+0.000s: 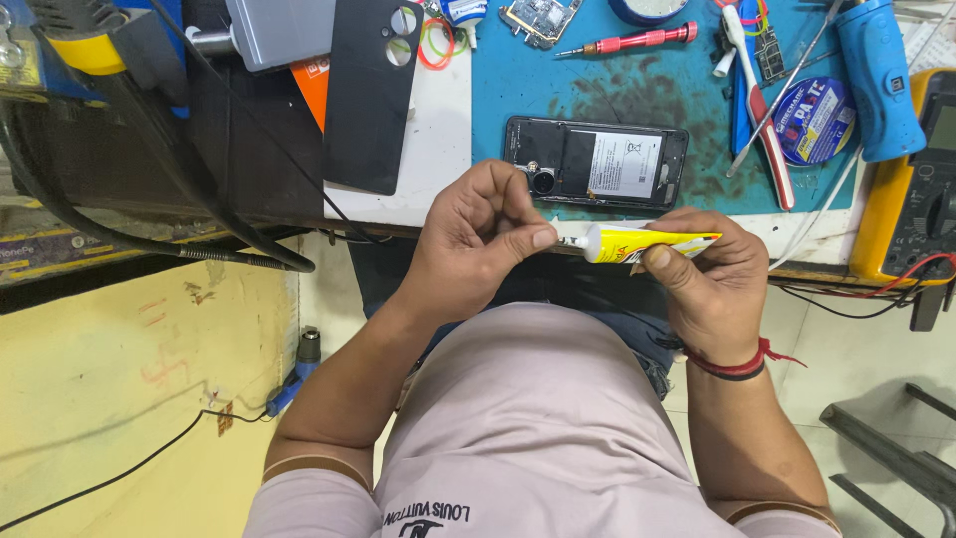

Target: The person uses a blue electric screwdriver to remove screws from a black phone back cover, then sets it aside. They use a metal spudger to pry and separate internal components of the phone chassis. Next, they apply adhesive from a yellow tube around the camera module area and reattach the back cover, pressing it into place.

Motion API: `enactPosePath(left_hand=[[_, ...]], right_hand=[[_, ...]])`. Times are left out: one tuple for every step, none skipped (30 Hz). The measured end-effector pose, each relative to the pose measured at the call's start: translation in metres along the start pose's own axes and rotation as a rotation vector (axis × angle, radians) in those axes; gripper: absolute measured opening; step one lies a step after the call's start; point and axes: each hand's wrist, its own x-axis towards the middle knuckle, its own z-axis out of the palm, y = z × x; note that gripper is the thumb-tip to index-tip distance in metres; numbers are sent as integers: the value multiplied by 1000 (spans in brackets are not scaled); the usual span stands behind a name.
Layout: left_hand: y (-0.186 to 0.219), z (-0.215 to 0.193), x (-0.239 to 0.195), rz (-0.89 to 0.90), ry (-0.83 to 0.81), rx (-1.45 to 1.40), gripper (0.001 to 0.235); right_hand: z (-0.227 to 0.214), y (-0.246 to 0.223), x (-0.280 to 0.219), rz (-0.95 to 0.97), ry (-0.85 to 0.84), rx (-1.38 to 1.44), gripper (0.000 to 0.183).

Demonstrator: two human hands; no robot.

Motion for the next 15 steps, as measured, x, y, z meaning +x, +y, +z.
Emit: enactPosePath(left_hand=[[0, 0, -1, 13, -8, 7, 21], [1, -1, -1, 9, -1, -21, 23], [1, -1, -2, 6, 5, -48, 27], [1, 0, -2, 4, 11, -75, 31], [1, 1, -3, 6, 33, -26, 27], [1, 2, -4, 8, 55, 24, 24], [2, 4, -6, 11, 77, 74, 22], [2, 5, -8, 27, 84, 116, 21], [3, 8, -10, 43, 92, 158, 20], [4, 9, -12, 59, 100, 201, 19], [6, 10, -14, 107, 94, 291, 17], [8, 11, -16, 154, 88, 381, 16], [10, 12, -17, 201, 82, 471, 14], [11, 13, -16, 239, 77, 481, 13], [12, 14, -16, 276, 74, 492, 12]], right_hand=[[0, 2, 0, 11, 9, 40, 25], [0, 3, -1, 22, 18, 79, 25], [0, 4, -1, 31, 23, 98, 26], [0, 5, -1, 41, 28, 117, 27], [0, 5, -2, 50, 33, 136, 28], [0, 5, -2, 52, 37, 143, 28], [0, 5, -2, 52, 40, 151, 28], [0, 5, -2, 52, 43, 158, 28], [0, 6, -1, 56, 42, 154, 28], [0, 6, -1, 59, 42, 150, 27], [0, 6, -1, 62, 43, 146, 27], [0, 6, -1, 61, 38, 147, 28], [0, 6, -1, 60, 34, 149, 28], [0, 6, -2, 59, 30, 150, 28], [1, 6, -3, 60, 26, 160, 28]])
